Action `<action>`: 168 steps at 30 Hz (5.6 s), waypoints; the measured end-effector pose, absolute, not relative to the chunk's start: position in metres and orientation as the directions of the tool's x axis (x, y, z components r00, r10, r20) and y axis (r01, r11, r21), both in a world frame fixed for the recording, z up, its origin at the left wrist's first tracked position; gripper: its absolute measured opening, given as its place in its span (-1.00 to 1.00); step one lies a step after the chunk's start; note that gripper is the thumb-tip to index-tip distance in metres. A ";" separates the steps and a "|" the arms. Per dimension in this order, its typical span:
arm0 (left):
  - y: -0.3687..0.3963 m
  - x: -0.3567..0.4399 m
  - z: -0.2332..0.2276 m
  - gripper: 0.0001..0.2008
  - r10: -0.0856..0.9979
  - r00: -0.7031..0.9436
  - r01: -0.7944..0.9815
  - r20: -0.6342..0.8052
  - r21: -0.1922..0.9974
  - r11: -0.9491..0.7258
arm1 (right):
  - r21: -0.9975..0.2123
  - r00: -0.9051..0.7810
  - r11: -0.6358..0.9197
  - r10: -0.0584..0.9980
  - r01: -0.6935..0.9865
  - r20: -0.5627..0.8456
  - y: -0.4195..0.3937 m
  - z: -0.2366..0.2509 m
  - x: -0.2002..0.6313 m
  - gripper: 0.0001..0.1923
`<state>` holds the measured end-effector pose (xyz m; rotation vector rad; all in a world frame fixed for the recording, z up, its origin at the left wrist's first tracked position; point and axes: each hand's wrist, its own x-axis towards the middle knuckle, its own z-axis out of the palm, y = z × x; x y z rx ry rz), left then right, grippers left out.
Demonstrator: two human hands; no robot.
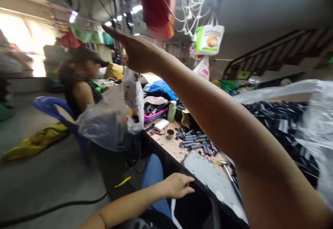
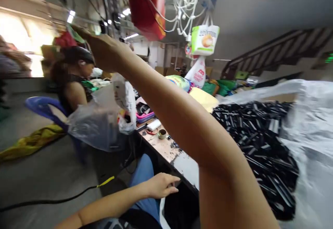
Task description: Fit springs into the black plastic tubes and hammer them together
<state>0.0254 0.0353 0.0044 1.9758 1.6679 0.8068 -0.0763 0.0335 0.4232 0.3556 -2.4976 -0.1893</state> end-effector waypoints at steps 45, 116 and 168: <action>0.334 0.035 -0.034 -0.66 0.978 -0.164 0.915 0.132 0.390 0.101 | -0.357 -0.315 0.352 0.936 0.865 0.159 0.238 -0.033 0.218 -0.70; 0.199 0.041 -0.033 -0.62 0.929 -0.020 -0.601 -0.369 0.747 0.284 | -0.626 -0.643 0.666 0.695 0.406 0.322 0.216 -0.020 0.201 0.36; 0.183 0.026 -0.094 -0.58 0.837 0.420 0.823 0.352 0.242 -0.514 | -0.498 -0.090 0.039 0.993 0.867 -0.079 0.147 -0.025 0.267 -0.59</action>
